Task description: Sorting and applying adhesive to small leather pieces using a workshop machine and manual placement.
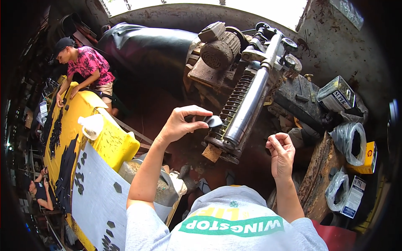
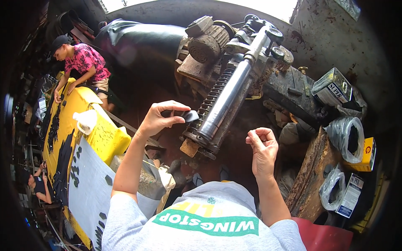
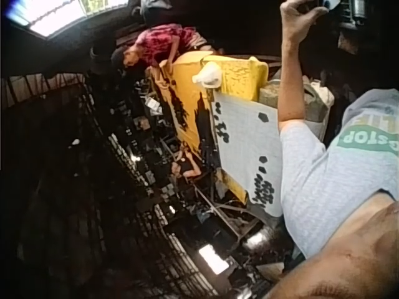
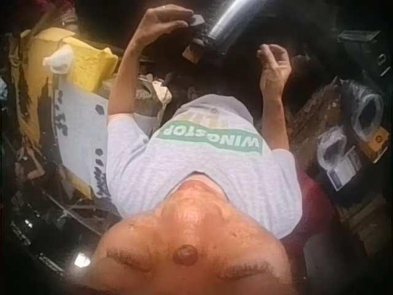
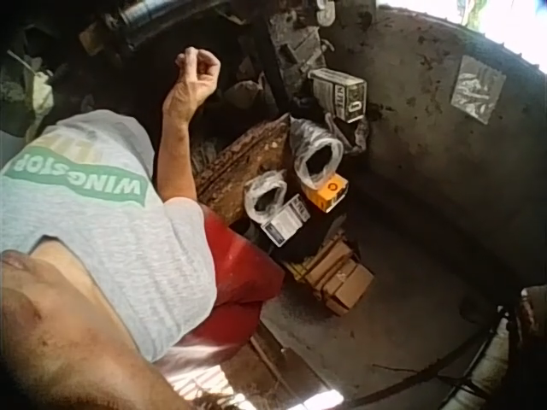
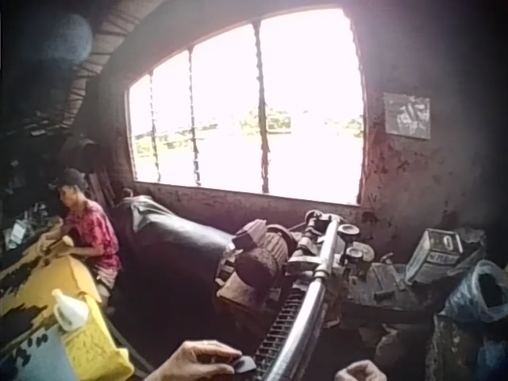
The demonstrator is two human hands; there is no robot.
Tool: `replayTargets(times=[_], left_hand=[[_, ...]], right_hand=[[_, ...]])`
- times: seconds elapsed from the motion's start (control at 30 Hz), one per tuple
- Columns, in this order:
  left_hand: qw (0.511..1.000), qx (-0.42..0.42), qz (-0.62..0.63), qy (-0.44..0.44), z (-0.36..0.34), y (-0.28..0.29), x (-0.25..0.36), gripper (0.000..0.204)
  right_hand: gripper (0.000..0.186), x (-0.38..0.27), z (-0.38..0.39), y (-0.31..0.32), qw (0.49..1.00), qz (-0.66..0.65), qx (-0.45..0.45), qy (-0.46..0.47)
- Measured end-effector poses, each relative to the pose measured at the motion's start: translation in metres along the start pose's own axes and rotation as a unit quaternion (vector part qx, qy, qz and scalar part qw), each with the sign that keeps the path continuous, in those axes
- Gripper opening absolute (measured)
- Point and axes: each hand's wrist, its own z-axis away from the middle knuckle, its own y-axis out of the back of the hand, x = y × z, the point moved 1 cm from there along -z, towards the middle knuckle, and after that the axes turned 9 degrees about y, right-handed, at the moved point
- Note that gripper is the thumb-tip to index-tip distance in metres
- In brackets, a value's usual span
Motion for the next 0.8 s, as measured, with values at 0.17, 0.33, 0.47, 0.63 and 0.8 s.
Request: replayTargets(times=[0.17,0.33,0.47,0.63,0.8], left_hand=[[0.875,0.092,0.450,0.155,0.028,0.025,-0.024,0.033],[0.610,0.044,0.764,0.208,0.062,0.008,-0.005,0.031],[0.580,0.000,0.792,0.189,0.085,-0.030,0.045,0.030],[0.556,-0.059,0.805,0.198,0.095,-0.059,0.071,0.036],[0.539,-0.115,0.814,0.183,0.094,-0.077,0.064,0.034]], right_hand=[[0.013,-0.019,0.009,-0.035,0.982,0.105,-0.061,0.145],[0.022,-0.033,0.030,-0.082,0.825,0.282,-0.207,0.444],[0.022,-0.028,0.039,-0.112,0.743,0.274,-0.306,0.528],[0.029,-0.019,0.034,-0.121,0.719,0.278,-0.324,0.548],[0.040,-0.017,0.031,-0.107,0.698,0.285,-0.328,0.569]])
